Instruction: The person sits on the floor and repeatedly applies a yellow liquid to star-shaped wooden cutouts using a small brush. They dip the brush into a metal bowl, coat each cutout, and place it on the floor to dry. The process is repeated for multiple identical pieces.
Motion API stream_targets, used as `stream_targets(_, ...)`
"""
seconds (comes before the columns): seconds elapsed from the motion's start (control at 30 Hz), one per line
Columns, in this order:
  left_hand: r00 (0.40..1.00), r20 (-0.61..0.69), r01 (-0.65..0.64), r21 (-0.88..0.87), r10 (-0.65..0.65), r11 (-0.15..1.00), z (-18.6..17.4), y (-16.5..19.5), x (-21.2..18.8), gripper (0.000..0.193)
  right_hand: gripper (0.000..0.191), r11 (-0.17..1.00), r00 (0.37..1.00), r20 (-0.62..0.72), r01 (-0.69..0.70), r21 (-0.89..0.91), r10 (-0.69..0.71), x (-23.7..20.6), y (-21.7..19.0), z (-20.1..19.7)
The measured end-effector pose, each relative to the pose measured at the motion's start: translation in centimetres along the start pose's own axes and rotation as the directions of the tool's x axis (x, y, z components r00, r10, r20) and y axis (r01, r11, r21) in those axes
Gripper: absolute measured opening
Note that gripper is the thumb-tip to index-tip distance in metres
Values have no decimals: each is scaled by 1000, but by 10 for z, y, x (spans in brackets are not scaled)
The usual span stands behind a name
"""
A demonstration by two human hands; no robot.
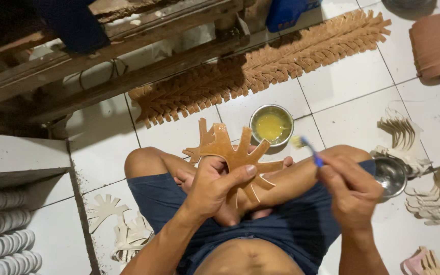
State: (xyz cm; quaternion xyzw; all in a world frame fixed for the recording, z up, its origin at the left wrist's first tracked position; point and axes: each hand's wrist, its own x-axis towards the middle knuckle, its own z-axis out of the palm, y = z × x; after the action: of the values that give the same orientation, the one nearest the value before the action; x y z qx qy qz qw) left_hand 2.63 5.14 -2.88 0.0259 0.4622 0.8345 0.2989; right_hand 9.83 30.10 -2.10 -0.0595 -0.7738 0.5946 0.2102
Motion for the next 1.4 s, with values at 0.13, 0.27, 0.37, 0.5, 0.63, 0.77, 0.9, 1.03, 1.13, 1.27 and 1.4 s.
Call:
stream_targets(0.13,997,40,64,-92,-61,994,7,5,-2,40,23,993,981,171,103,-61,-91,2,-5,10)
stream_targets(0.27,999,34,22,-67,-20,998,7,10,-4,40,22,993,988,152,42,-110,-25,7,-11,17)
stream_targets(0.37,999,17,36,-70,-35,997,6,8,-3,41,22,992,993,121,28,-120,-13,6,-15,16)
stream_targets(0.5,998,17,57,-64,-56,996,6,3,1,41,21,976,982,186,76,-202,-38,11,-6,14)
stream_targets(0.63,999,-34,4,-155,-10,988,5,5,1,38,21,982,988,-45,-152,-110,148,21,12,8)
stream_targets(0.77,980,-138,-168,-165,146,972,6,6,3,31,19,975,974,-108,-188,114,200,11,16,4)
stream_targets(0.9,974,-176,-174,-171,144,970,17,0,10,32,20,996,996,-10,-87,17,87,-2,7,8)
stream_targets(1.03,988,-141,-77,-99,63,992,18,2,8,38,23,995,987,135,92,-50,-84,7,-8,12)
stream_targets(1.13,994,-112,-9,-84,-1,996,12,6,4,39,24,991,980,172,113,-69,-100,15,-18,15)
stream_targets(1.27,997,-57,59,25,-58,998,5,9,-2,38,25,979,961,251,155,-131,-118,21,-22,23)
stream_targets(1.4,997,-48,60,28,-59,998,0,8,-1,37,25,961,976,179,163,-222,-125,30,-16,22)
